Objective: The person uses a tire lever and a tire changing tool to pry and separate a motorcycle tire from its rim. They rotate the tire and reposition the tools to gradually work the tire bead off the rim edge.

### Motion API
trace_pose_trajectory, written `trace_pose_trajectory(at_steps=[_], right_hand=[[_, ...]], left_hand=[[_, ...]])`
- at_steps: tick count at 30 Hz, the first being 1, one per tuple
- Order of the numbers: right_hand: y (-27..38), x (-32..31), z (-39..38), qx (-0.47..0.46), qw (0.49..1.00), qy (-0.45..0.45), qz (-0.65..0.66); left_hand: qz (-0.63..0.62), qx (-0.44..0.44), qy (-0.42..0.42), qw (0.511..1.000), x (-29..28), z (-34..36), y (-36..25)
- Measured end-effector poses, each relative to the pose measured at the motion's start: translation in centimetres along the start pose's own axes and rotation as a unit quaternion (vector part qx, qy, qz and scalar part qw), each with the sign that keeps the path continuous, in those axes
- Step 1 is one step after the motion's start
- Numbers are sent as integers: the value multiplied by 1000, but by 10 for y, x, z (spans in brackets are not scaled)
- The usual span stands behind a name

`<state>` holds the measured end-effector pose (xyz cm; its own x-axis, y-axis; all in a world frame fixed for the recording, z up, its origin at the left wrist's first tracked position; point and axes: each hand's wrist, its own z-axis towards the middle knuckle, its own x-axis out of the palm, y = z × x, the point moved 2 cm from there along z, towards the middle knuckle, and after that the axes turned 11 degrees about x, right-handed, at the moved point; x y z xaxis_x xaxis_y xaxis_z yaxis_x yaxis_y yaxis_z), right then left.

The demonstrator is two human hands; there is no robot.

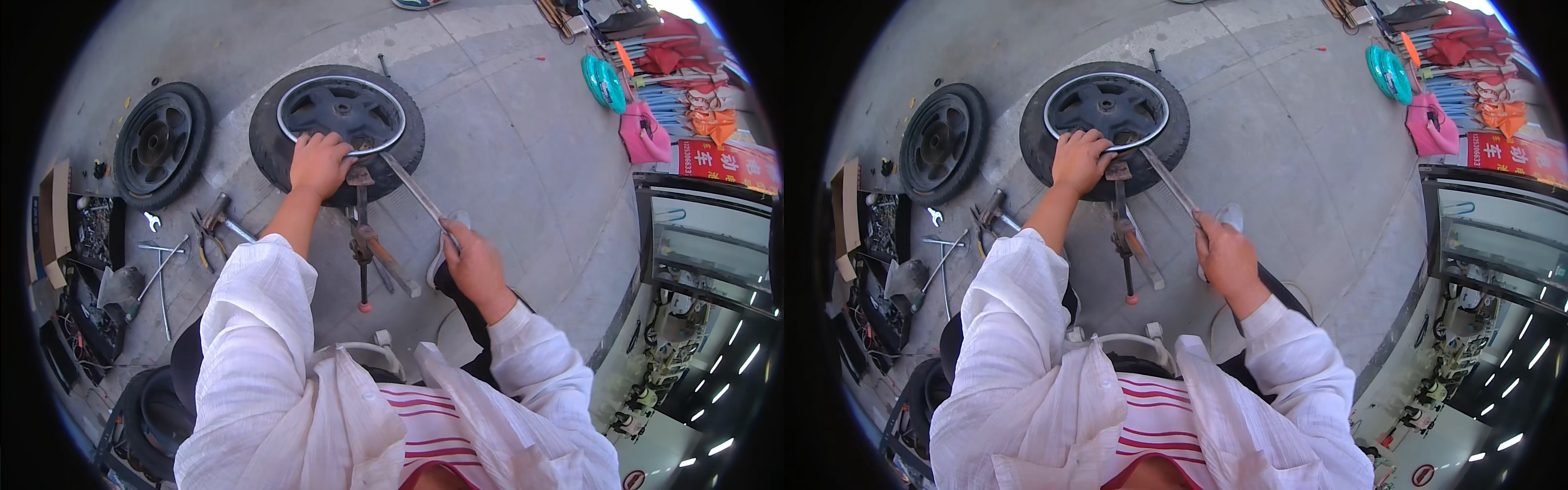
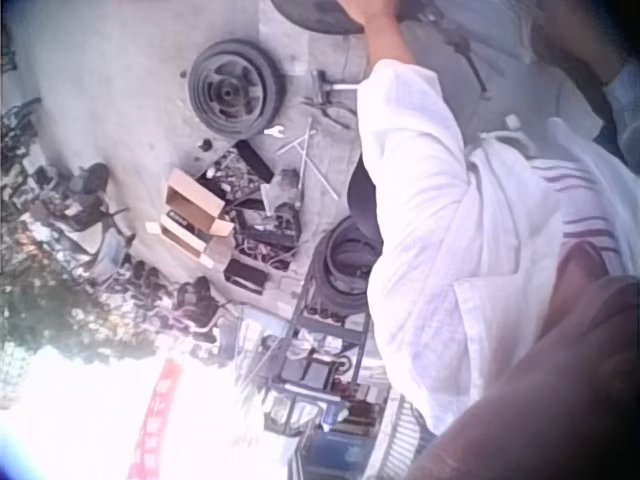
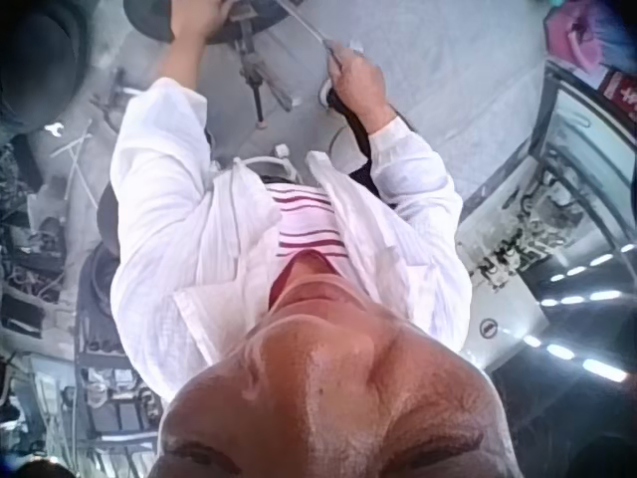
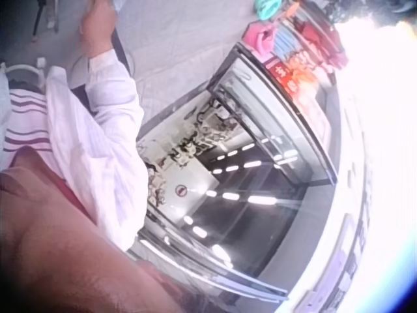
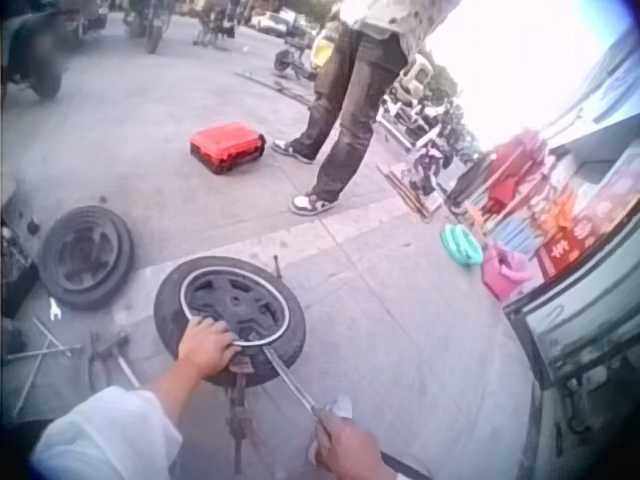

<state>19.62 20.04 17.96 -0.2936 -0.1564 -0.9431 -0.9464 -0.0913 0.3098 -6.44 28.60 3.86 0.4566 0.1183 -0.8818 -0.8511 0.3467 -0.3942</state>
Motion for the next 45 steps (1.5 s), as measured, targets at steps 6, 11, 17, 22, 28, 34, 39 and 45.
trace_pose_trajectory(at_steps=[6, 11, 17, 22, 28, 34, 39, 45], right_hand=[[40, -66, 91, -112, 984, 105, -91], [64, -83, 145, -115, 958, 212, -157], [104, -70, 164, -73, 921, 245, -294], [57, -54, 115, -100, 972, 182, -111], [-6, -14, 6, 59, 991, 78, 88], [-50, 67, -47, 223, 950, -46, 215], [-76, 170, -83, 408, 905, 72, 98], [-53, 221, -109, 241, 883, 317, 249]], left_hand=[[-19, -8, 17, 1000, 4, 0, 5], [-36, -5, 9, 999, 5, 0, 7], [-39, 4, 2, 999, 2, 4, 7], [-46, -18, 14, 999, 0, 5, 11], [-58, -24, 24, 998, -3, 8, 13], [-45, -1, 52, 998, 5, 4, 19], [-53, 73, 152, 984, -1, 14, 30], [-3, 54, 229, 972, -33, 16, 40]])
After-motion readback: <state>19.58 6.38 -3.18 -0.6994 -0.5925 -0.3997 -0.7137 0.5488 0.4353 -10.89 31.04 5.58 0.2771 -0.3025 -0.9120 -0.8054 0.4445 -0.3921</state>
